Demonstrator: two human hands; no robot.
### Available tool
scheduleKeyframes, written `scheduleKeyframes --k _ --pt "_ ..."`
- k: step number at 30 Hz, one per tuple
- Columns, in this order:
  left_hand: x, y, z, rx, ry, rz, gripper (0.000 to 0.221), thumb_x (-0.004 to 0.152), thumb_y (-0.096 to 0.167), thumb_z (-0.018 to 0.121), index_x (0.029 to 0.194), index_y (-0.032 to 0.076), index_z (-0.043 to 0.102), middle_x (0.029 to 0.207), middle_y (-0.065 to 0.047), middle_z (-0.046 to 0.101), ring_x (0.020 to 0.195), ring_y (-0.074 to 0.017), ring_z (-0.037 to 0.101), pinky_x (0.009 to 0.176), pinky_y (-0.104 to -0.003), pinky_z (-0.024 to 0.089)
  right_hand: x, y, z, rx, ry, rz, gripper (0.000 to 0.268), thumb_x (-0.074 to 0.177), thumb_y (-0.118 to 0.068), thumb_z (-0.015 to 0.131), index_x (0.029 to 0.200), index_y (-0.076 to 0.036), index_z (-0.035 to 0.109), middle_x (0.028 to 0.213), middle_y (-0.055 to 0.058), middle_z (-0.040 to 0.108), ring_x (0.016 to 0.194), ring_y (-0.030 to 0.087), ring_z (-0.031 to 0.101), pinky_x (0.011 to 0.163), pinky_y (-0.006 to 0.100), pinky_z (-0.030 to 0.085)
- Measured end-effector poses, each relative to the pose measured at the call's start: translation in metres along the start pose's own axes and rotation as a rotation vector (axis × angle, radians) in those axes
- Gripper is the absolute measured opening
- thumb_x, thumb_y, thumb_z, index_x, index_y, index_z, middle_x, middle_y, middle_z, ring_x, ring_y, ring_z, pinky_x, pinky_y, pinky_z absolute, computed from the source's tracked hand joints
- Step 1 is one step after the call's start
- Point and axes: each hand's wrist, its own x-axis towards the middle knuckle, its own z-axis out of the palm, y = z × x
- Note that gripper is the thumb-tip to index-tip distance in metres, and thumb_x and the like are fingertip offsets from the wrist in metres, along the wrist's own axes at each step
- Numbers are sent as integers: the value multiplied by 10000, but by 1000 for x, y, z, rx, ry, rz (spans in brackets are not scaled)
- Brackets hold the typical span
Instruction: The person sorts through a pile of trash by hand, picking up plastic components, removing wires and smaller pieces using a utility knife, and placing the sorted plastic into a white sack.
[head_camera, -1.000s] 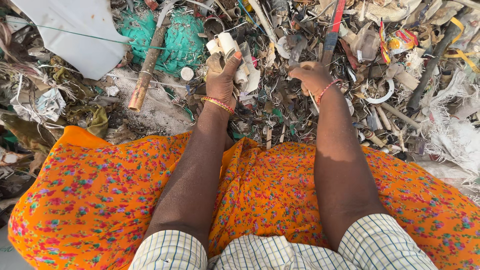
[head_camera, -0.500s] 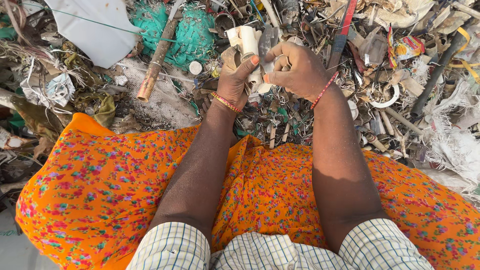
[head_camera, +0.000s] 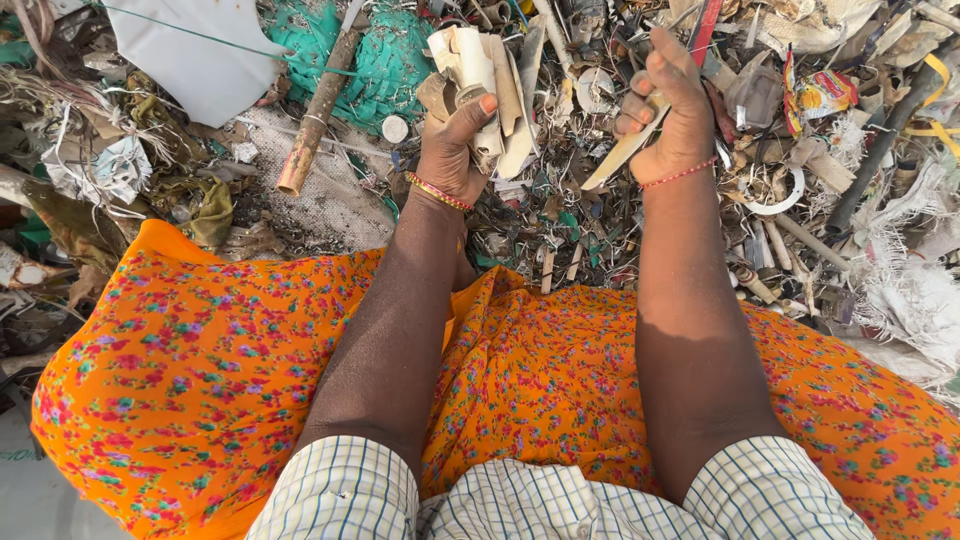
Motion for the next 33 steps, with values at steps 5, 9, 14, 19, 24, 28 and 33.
scheduleKeyframes --k 5,9,14,19,24,28,33 --pt "1 -1 4 27 31 30 628 816 55 852 1346 42 516 1160 -105 685 1050 -235 710 904 -423 630 22 106 -53 8 378 325 336 836 -151 833 1121 -120 659 814 15 581 569 139 526 497 301 468" --pt "2 -4 4 42 16 -12 618 845 60 847 1367 -23 529 1183 -140 672 1061 -262 698 908 -446 629 10 161 -56 -1430 92 -30 280 892 -181 739 1145 -77 676 978 137 657 829 313 625 849 491 488" --pt "4 -2 9 39 7 12 649 820 50 852 1363 34 495 1170 -116 663 1067 -252 693 920 -448 627 -7 182 -45 -1915 -331 -4 342 912 -223 656 1230 -98 668 1221 218 637 989 398 680 848 517 531" --pt "8 -5 -2 10 21 -33 641 827 49 852 1371 -6 517 1174 -129 672 1067 -265 694 931 -436 615 14 138 -62 -1681 -10 146 201 930 -268 746 986 -75 765 889 122 752 830 294 740 772 407 573" --pt "12 -8 -3 38 -29 -1 643 839 50 856 1382 -11 517 1203 -128 676 1102 -249 700 968 -408 607 39 75 -87 -861 330 48 198 886 -63 757 911 -31 562 861 86 751 766 166 764 544 299 468" --pt "13 -9 -4 53 -29 -22 638 850 72 860 1382 -27 523 1193 -137 671 1085 -252 701 955 -416 612 37 84 -65 -1039 211 -5 277 873 0 564 1140 -35 501 963 87 763 721 232 739 602 365 599" --pt "8 1 -4 46 -15 25 628 855 80 854 1376 8 510 1197 -121 658 1083 -249 693 933 -440 612 10 144 -10 -1982 -324 3 571 887 -153 707 1407 -141 473 1432 263 453 1175 398 623 933 505 520"
